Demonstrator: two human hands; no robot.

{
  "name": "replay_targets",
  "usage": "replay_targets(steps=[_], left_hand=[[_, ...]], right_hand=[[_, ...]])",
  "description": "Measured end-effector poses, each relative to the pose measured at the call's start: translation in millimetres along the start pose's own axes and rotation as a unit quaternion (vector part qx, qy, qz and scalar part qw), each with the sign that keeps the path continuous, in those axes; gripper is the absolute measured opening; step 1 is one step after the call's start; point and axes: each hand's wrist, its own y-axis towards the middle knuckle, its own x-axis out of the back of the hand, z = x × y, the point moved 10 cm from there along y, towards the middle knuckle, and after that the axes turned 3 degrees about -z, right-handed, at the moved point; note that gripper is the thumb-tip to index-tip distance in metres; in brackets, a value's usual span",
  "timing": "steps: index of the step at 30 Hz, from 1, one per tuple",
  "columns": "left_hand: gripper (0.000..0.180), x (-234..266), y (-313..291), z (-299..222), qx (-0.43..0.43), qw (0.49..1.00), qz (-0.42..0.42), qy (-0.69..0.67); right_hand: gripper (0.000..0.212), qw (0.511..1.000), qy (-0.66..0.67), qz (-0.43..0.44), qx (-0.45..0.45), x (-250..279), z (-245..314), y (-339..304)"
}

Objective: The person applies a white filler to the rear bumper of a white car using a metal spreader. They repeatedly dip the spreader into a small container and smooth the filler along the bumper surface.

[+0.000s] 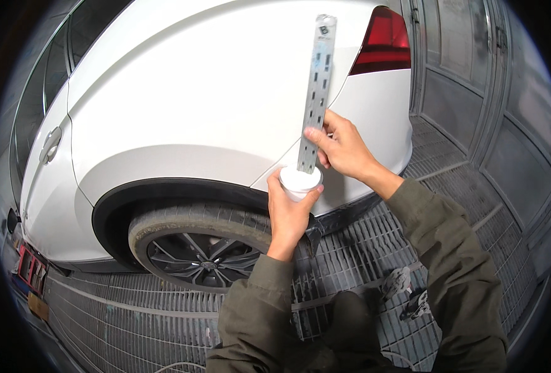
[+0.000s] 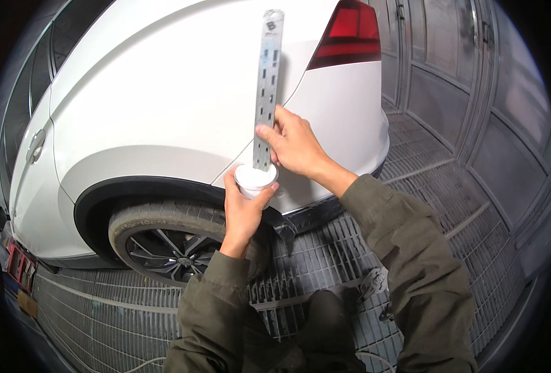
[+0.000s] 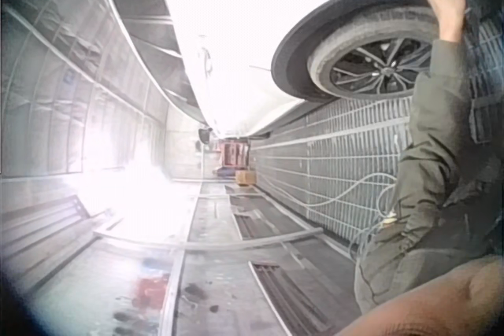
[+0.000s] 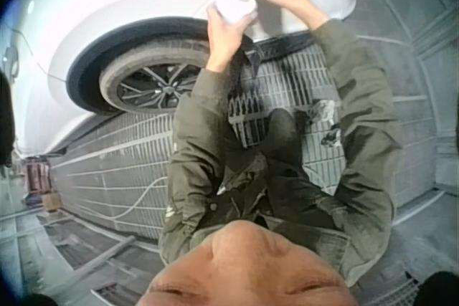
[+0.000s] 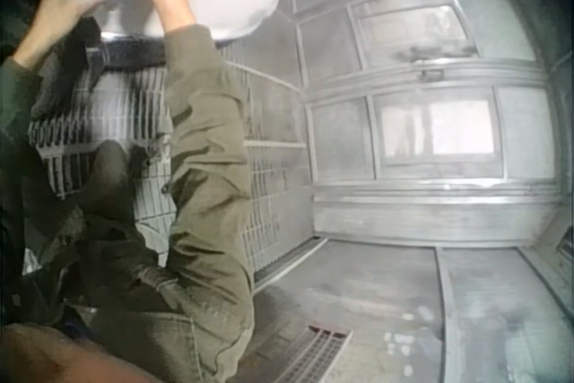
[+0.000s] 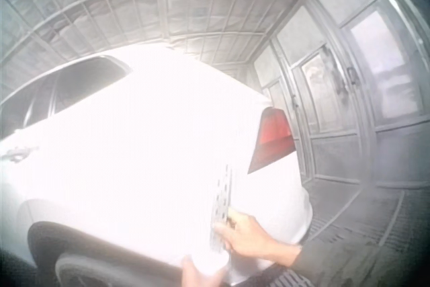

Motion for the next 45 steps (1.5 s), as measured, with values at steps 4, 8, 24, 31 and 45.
replay_targets(steps=[4,8,24,31,45], left_hand=[[0.078,2,-1,-4,-0.002,1.0,-0.008,-0.013],[0.077,1,-1,-4,0.0,1.0,-0.012,-0.012],[0.074,-1,-1,-7,-0.017,0.999,-0.009,-0.039],[0.076,-2,-4,-6,-0.027,1.0,-0.011,-0.008],[0.076,-5,-10,13,-0.003,0.992,-0.038,-0.123]], right_hand=[[0.017,1.0,0.021,-0.002,0.001,-1,4,-2],[0.018,0.997,-0.044,0.032,-0.049,-8,-4,-4],[0.017,0.998,-0.032,0.038,-0.046,-7,-4,-6],[0.02,1.0,0.004,-0.015,-0.014,3,-2,-7],[0.017,0.985,0.139,-0.088,-0.053,48,-29,18]])
